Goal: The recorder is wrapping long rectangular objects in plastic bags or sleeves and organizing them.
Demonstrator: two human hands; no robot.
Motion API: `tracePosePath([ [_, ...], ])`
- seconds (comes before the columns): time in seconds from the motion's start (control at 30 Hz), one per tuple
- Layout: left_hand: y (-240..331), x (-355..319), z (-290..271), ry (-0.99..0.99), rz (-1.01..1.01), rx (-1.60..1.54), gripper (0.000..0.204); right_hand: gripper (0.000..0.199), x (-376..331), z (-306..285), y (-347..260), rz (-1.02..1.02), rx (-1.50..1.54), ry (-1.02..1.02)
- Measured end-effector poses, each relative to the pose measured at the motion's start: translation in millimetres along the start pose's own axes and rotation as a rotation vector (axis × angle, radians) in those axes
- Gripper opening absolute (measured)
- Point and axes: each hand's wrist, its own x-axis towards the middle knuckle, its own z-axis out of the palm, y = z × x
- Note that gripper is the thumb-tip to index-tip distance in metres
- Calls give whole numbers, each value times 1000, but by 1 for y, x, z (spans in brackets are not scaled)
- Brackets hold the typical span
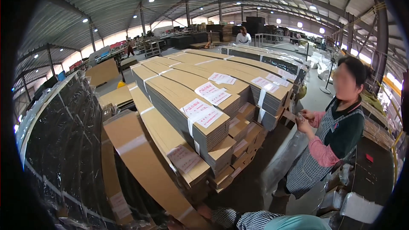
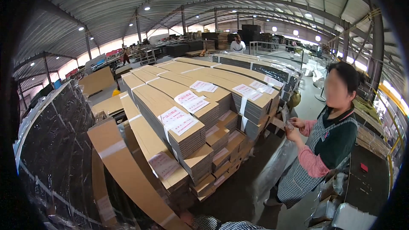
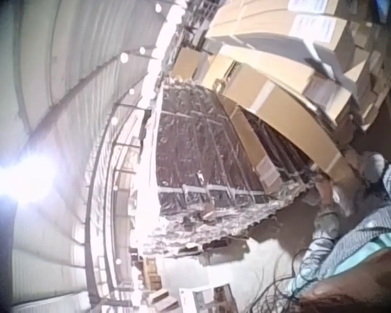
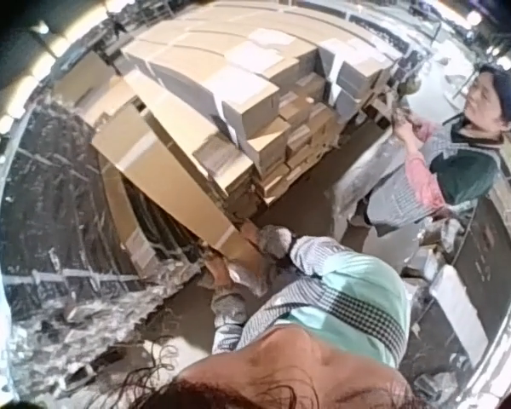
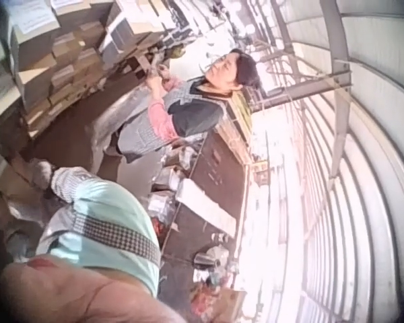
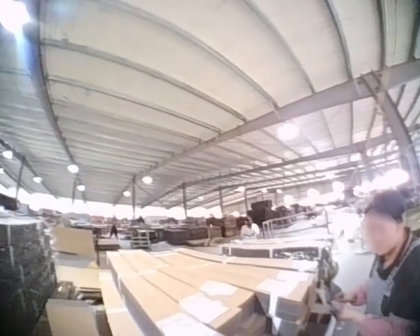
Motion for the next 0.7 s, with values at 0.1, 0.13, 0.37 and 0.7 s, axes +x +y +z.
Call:
tracePosePath([
  [0.1,45,-76,68,218,347,379,33,35,13,-13,10,56,67,66],
  [0.13,65,-69,74,188,376,385,33,35,22,-17,11,62,96,95],
  [0.37,147,-124,72,142,504,578,34,34,-71,42,-190,196,652,334],
  [0.7,161,-227,74,119,470,845,36,25,-117,60,-239,-170,-134,419],
])
